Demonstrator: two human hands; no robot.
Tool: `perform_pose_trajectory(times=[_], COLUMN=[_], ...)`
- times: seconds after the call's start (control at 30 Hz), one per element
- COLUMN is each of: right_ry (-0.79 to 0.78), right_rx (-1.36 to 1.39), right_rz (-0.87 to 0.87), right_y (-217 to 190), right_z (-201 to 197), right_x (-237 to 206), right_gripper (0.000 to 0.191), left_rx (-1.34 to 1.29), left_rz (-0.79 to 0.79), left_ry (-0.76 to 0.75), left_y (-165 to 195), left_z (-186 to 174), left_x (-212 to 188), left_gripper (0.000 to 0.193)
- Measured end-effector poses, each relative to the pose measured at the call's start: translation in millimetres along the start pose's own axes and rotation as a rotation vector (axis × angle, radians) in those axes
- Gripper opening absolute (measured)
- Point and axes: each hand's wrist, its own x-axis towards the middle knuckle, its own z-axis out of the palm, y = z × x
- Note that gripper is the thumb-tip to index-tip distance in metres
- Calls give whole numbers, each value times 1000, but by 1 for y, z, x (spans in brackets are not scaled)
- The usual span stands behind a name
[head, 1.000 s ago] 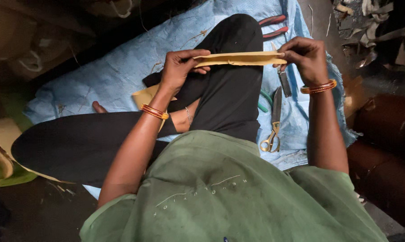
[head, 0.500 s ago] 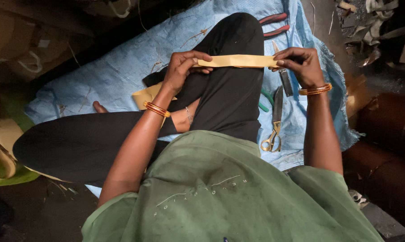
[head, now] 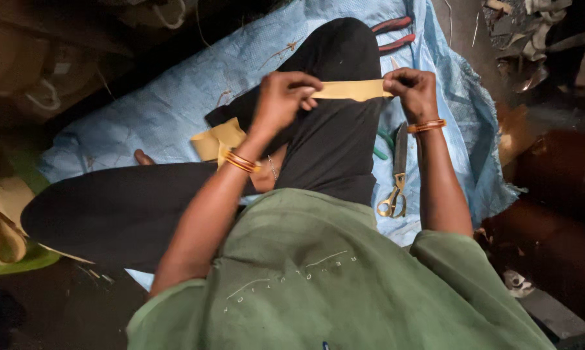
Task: The person cuts a folded beige sheet into strips using scissors, then repeatedly folds and inserts the strips into cylindrical cardboard forms. The person handles the strips and forms by hand, placing finished pieces into a green tray.
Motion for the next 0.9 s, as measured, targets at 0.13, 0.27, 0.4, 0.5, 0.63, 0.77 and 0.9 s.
perform_pose_trajectory(times=[0.13, 0.27, 0.4, 0.5, 0.63, 0.77, 0.9], right_ry=[-105, -233, -202, 21, 219, 161, 83], right_rx=[-7, -31, -77, -57, -758, -1178, -1373], right_rz=[-17, -40, -127, -413, -951, -917, -483], right_y=[5, -27, -74, -100, -105, -108, -113], right_z=[-4, -21, -25, -34, -25, -2, 16], right_x=[18, 34, 78, 143, 221, 257, 263], right_gripper=[8, 7, 7, 4, 31, 52, 48], left_rx=[13, -148, -211, -236, -401, -529, -646], left_rz=[-24, -58, -127, -126, -328, -369, -296], left_ry=[40, 11, 141, 310, 331, 336, 288], left_y=[12, 9, 10, 14, 8, -17, -36], left_z=[4, -15, -31, -69, -94, -93, -92], left_x=[3, -9, -35, -66, -115, -147, -180], left_gripper=[14, 12, 13, 22, 34, 32, 23])
